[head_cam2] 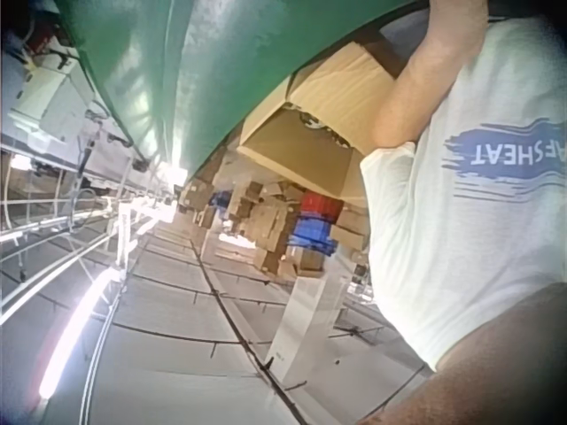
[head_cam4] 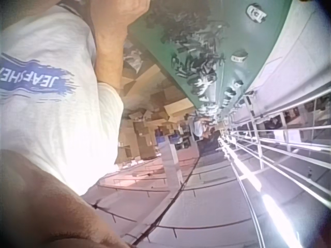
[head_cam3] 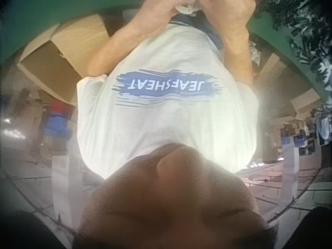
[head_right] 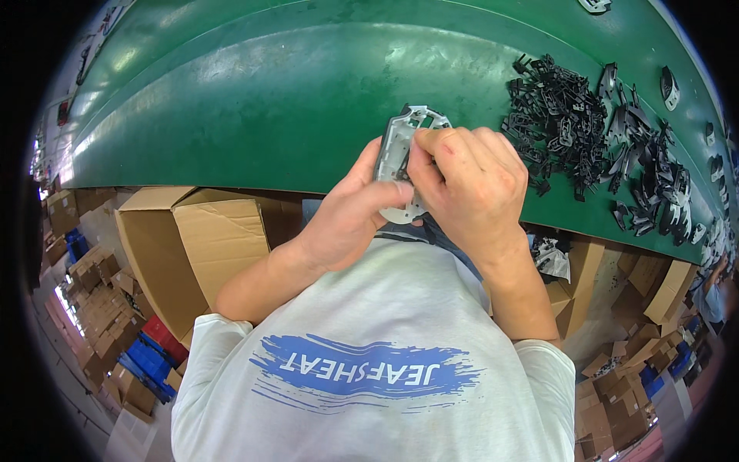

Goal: The person assembles computer mouse casings by inserting small plastic components into each shell by hand, repeatedly taking pieces from and placing them into a cardboard box.

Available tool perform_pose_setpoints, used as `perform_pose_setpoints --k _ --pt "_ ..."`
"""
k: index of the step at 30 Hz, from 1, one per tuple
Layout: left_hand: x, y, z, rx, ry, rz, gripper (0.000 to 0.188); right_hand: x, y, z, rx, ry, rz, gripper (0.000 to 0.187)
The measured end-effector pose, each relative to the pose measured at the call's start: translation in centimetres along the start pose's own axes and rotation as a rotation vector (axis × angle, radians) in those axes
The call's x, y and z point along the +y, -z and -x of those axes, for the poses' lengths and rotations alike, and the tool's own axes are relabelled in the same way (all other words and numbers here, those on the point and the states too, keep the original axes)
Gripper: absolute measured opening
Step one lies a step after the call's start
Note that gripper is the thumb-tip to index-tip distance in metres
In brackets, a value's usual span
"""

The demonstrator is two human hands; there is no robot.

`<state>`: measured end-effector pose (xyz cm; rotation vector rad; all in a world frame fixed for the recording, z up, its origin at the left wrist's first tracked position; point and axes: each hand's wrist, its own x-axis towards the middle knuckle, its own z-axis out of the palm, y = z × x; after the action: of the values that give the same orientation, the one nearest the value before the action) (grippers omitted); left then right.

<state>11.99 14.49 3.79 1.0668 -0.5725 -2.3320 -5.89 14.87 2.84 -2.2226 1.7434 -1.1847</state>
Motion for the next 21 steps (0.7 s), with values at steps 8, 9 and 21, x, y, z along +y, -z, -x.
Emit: perform_pose_setpoints --k 8,9,21 --pt "-0.7 0.9 -0.3 -0.001 -0.098 -0.055 0.067 0.2 0.8 1.1 0.024 -0.148 -0.252 0.02" --pt "-0.6 0.9 -0.2 -0.008 -0.091 -0.041 0.067 0.5 1.3 1.2 0.007 -0.133 -0.256 0.021" --pt "-1.9 0.6 -0.3 0.003 -0.18 -0.091 0.054 0.8 2.4 1.4 -0.104 0.001 -0.174 0.033"
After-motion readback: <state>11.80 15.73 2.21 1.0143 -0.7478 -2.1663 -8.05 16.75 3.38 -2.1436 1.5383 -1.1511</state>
